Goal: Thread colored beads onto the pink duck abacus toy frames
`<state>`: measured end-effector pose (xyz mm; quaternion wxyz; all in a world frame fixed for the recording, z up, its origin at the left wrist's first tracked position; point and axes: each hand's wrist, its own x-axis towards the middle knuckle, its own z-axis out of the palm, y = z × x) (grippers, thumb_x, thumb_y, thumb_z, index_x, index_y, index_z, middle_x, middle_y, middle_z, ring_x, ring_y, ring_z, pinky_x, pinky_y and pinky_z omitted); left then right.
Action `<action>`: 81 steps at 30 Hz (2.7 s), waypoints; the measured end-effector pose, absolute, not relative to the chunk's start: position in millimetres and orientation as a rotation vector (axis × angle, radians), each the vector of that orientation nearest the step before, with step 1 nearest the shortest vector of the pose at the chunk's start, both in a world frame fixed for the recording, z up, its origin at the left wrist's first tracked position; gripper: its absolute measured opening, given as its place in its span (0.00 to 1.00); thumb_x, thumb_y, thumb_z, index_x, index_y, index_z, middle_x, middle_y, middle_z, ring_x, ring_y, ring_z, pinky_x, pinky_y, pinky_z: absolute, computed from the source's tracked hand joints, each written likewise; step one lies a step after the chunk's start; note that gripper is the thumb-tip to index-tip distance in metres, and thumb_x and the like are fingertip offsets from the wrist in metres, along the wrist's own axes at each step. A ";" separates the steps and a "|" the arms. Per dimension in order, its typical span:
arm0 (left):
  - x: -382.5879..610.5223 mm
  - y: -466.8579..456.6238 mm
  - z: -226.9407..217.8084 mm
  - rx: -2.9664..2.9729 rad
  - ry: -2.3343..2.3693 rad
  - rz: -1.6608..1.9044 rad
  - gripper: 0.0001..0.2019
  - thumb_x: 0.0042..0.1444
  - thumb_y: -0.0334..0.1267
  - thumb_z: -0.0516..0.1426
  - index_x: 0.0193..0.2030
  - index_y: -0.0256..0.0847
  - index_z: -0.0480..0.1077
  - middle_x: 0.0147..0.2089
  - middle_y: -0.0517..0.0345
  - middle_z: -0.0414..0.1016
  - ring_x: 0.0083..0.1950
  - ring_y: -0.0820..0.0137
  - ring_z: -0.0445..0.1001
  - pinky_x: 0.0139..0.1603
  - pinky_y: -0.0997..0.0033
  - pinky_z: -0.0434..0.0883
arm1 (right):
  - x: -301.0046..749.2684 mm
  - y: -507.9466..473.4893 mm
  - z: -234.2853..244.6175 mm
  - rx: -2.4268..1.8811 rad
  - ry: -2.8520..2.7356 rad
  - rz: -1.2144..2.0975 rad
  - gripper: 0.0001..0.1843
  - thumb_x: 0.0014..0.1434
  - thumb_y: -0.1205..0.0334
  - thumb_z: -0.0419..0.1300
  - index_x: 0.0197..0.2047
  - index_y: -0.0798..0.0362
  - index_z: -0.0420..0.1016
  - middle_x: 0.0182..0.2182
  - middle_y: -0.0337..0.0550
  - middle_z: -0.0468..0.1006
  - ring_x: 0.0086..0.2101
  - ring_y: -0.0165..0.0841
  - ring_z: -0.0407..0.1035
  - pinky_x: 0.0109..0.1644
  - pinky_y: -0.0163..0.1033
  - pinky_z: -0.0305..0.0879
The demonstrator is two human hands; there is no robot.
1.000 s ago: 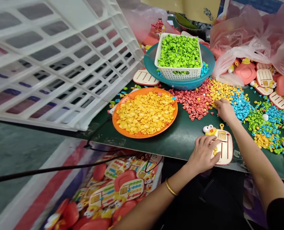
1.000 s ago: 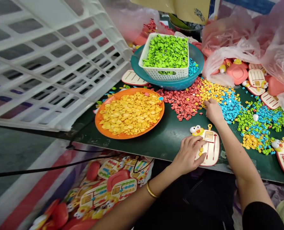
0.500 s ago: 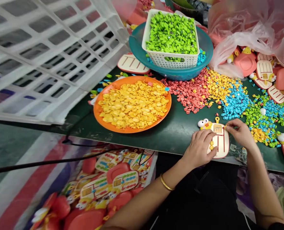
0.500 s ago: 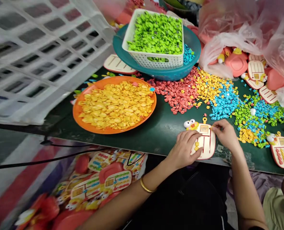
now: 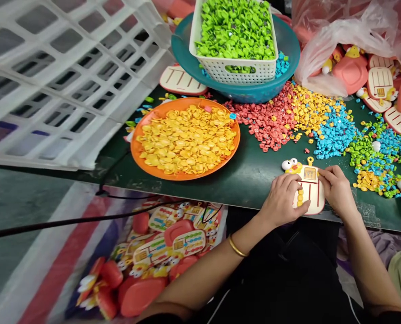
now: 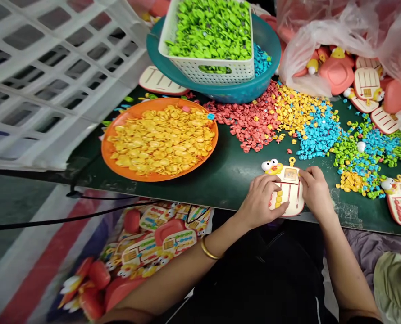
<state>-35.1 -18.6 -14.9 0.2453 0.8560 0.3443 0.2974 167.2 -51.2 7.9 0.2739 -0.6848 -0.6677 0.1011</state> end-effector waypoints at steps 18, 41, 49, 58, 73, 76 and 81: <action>-33.0 -17.9 -11.1 2.460 0.907 0.685 0.23 0.61 0.47 0.57 0.62 0.43 0.65 0.64 0.49 0.69 0.63 0.54 0.64 0.63 0.49 0.58 | 173.4 18.2 6.7 -2.075 -1.706 0.196 0.13 0.63 0.65 0.55 0.43 0.53 0.82 0.40 0.50 0.79 0.39 0.39 0.72 0.43 0.42 0.67; -34.4 -14.1 -13.5 2.405 0.908 0.735 0.18 0.61 0.49 0.56 0.51 0.39 0.69 0.56 0.45 0.73 0.60 0.56 0.68 0.66 0.49 0.57 | 153.0 -62.7 0.1 -1.542 -1.780 0.466 0.16 0.66 0.65 0.52 0.49 0.45 0.80 0.42 0.45 0.79 0.43 0.36 0.74 0.48 0.43 0.73; -26.1 -19.7 -2.3 2.522 0.845 0.609 0.24 0.65 0.38 0.51 0.68 0.46 0.61 0.66 0.52 0.70 0.63 0.56 0.67 0.66 0.45 0.51 | 201.7 -2.2 0.6 -1.957 -1.669 0.138 0.11 0.62 0.61 0.57 0.36 0.52 0.82 0.38 0.51 0.73 0.44 0.44 0.66 0.50 0.52 0.66; -24.7 -19.9 -12.3 2.469 0.620 0.836 0.19 0.66 0.33 0.50 0.62 0.43 0.68 0.58 0.53 0.77 0.61 0.64 0.72 0.68 0.53 0.54 | 171.2 -32.7 9.1 -1.832 -1.423 0.489 0.07 0.61 0.61 0.57 0.36 0.51 0.77 0.35 0.42 0.71 0.34 0.34 0.68 0.39 0.40 0.67; -20.9 -20.1 -7.4 2.377 0.965 0.716 0.25 0.53 0.56 0.63 0.52 0.42 0.71 0.55 0.48 0.74 0.60 0.55 0.69 0.67 0.50 0.56 | 183.2 -38.8 -4.1 -1.766 -1.452 0.336 0.11 0.63 0.57 0.60 0.45 0.51 0.80 0.37 0.45 0.78 0.35 0.35 0.72 0.41 0.42 0.72; -19.0 -17.6 -0.4 2.499 0.920 0.575 0.31 0.56 0.52 0.63 0.65 0.49 0.64 0.64 0.48 0.70 0.63 0.53 0.66 0.68 0.45 0.52 | 197.8 -19.6 -8.9 -1.887 -1.458 0.197 0.12 0.62 0.57 0.61 0.42 0.54 0.82 0.36 0.48 0.76 0.34 0.37 0.71 0.42 0.44 0.71; -14.9 -11.7 5.2 2.678 0.608 0.486 0.22 0.66 0.44 0.54 0.66 0.52 0.64 0.71 0.57 0.63 0.71 0.56 0.59 0.73 0.42 0.41 | 188.9 -25.9 -7.3 -1.729 -1.631 0.297 0.13 0.66 0.59 0.57 0.47 0.49 0.82 0.38 0.46 0.76 0.39 0.36 0.72 0.44 0.42 0.70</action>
